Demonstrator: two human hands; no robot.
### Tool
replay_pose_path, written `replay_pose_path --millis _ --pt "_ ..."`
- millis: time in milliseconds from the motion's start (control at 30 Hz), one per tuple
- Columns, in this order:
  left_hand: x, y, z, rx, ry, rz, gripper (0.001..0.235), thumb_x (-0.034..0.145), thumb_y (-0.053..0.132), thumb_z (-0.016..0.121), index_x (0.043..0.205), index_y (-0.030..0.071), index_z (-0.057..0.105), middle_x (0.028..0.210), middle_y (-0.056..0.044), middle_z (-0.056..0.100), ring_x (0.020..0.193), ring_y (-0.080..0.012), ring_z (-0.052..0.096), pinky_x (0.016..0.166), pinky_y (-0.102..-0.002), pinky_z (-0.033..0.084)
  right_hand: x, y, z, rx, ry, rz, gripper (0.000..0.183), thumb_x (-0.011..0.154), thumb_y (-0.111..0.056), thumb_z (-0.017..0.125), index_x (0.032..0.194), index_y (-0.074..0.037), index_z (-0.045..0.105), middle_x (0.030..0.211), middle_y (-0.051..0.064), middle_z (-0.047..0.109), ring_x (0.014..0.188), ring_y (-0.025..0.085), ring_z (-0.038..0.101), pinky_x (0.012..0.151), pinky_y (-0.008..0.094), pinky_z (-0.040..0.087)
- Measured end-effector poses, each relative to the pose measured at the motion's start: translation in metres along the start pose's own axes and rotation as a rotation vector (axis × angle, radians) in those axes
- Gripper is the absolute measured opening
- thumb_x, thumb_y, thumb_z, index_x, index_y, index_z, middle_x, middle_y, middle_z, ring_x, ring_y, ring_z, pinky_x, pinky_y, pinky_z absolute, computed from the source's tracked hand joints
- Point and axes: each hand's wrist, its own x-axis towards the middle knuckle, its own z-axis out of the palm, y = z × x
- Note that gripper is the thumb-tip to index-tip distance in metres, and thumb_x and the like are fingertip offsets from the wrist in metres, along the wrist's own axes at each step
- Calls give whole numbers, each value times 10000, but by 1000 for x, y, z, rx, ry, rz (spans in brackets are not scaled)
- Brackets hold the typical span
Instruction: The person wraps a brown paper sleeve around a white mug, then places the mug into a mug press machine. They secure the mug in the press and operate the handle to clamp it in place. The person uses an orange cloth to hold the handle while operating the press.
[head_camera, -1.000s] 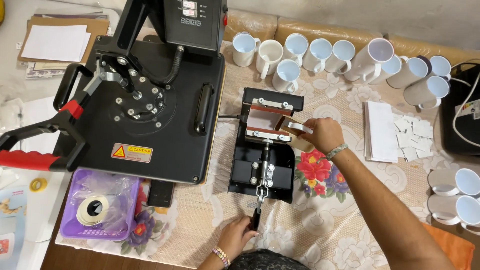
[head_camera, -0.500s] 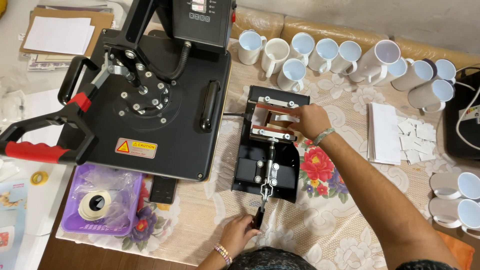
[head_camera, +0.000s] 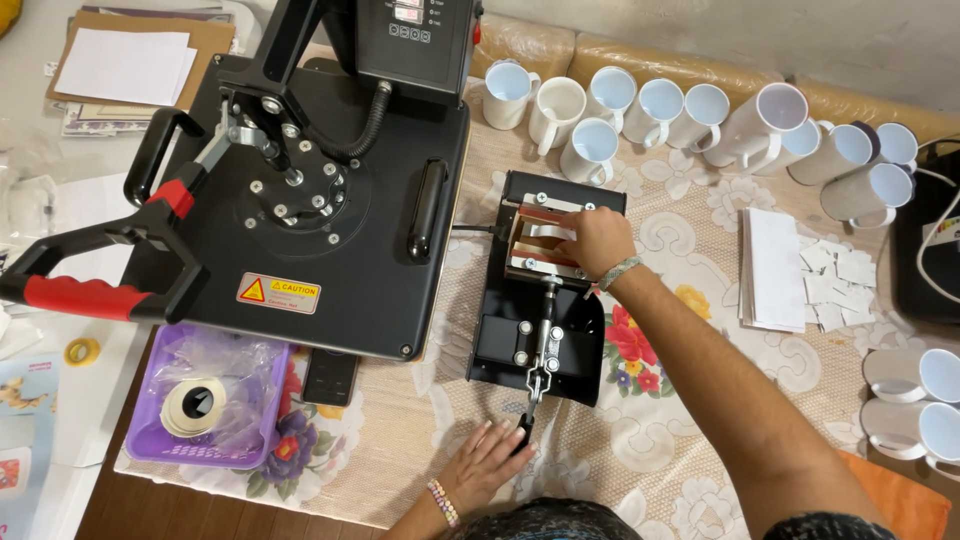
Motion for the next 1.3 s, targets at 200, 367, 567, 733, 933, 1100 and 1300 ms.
replay_pose_path --millis 200,367,567,733,933,1100,1300 --pt "7 -8 -6 112 -59 188 931 666 -160 724 1503 137 445 1670 -39 278 1533 -180 254 1208 -375 327 0 1 7 6 6 -11 371 787 -319 828 1141 -223 770 868 73 765 835 296 706 671 427 584" --pt "-1 -9 41 6 -176 162 1045 612 -150 756 1526 165 358 1708 1 -23 1558 -207 -9 1198 -425 328 -1 -4 5 15 10 -21 339 781 -268 828 1112 -220 772 889 83 758 840 317 704 659 443 585" --pt "0 -12 51 125 -79 146 1023 688 -11 742 1543 173 211 1699 -6 -30 1553 -220 -54 1221 -407 294 1 -4 11 11 48 -52 225 754 -227 828 965 -189 761 796 88 721 781 308 679 628 440 567" --pt "8 -21 34 352 -27 218 1070 535 -36 754 1476 242 327 1694 46 205 1561 -130 152 1225 -325 160 1 -7 11 -4 22 -49 162 761 -216 812 744 -158 661 738 71 680 761 294 648 616 435 540" --pt "16 -23 32 113 -677 239 1200 656 -128 766 1575 206 69 1691 -2 -153 1553 -157 -34 1160 -381 357 3 -10 11 16 56 -51 152 752 5 656 719 -140 685 692 88 646 684 303 633 574 427 537" --pt "37 -1 -30 101 260 296 124 1011 290 721 1056 209 638 1413 -17 605 1363 -194 538 1151 -329 390 5 -9 17 25 53 -92 126 767 10 679 781 -113 702 716 132 651 685 342 636 589 464 548" --pt "78 28 -112 -63 398 275 422 1025 433 645 778 93 609 1108 -126 716 1191 -324 683 1124 -401 477 9 -9 11 4 -32 -114 269 800 102 544 792 -111 707 741 142 679 709 339 655 612 456 563"
